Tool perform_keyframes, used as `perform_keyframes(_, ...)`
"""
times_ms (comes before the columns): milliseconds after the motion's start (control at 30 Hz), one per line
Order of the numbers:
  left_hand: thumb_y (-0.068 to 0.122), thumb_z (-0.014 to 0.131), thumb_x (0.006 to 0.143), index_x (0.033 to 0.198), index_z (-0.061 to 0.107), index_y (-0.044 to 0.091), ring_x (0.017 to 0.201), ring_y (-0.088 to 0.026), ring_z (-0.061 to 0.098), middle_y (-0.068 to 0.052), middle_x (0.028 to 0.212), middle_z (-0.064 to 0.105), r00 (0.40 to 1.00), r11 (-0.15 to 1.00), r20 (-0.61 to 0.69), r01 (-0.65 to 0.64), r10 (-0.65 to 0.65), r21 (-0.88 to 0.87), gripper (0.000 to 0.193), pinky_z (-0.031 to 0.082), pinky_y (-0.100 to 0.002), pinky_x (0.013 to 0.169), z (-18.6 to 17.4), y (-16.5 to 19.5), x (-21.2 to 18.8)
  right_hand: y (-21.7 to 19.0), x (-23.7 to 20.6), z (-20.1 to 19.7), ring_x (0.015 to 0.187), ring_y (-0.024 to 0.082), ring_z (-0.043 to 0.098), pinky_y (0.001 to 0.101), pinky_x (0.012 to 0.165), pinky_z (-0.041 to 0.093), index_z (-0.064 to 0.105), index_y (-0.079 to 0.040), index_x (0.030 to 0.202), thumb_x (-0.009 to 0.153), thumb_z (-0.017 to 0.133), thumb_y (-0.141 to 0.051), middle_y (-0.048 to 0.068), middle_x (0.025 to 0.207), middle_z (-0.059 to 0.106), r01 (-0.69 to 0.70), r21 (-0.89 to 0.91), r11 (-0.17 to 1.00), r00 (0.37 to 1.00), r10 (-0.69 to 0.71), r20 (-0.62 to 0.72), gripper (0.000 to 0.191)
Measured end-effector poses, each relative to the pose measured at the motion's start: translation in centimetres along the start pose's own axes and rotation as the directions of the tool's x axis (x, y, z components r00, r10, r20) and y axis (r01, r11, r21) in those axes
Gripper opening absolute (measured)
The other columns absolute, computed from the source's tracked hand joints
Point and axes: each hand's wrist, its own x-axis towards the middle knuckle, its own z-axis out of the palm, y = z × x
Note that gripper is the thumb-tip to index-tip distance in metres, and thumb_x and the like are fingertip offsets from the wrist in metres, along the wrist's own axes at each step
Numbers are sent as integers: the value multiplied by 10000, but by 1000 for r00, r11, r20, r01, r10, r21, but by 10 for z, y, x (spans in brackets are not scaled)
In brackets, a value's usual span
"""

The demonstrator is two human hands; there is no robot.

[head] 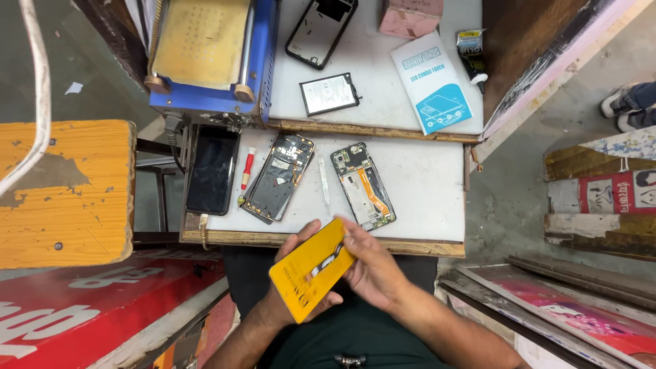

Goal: The person disassembles a smartphone by prying open the back cover, removing screws, and detaching internal components. They separate the battery, motherboard, and display assembly, then place the parts on the workbench.

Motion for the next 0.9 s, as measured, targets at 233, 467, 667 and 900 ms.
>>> perform_keyframes(233,274,844,942,1649,154,147,1394,-299,570,-213,1601,422,977,999,-211,25,-31,-31,996,514,-403,1150,17,-12,-3,-7,7,-5,1009,198,722,332,837,628,480,-10,1474,1064,560,-246,137,1212,687,-66,-130,989,972,93,216,479)
perform_keyframes(467,554,673,992,1653,39,70,1237,-251,593,-193,1379,533,943,957,-241,172,-228,-232,1036,549,-419,1054,-18,-3,17,-75,6,9,1026,312,730,414,892,586,578,-107,1417,938,684,-295,185,1282,721,81,-953,-292,789,-565,240,525)
perform_keyframes(667,631,600,997,1432,476,-75,1099,-271,648,-232,1316,599,924,733,-50,267,-380,-626,839,557,-414,930,-13,-4,26,-82,29,37,1032,446,633,526,806,551,448,-171,1507,799,817,-383,282,1450,513,-180,-751,-635,821,-518,241,826)
perform_keyframes(900,633,485,1029,1486,442,-21,1041,-280,633,-254,1349,589,918,613,56,307,-392,-728,800,546,-441,933,-16,3,28,-86,42,43,1052,472,604,531,820,551,386,-201,1522,646,916,-351,305,1368,520,-117,-795,-595,805,-526,275,1035)
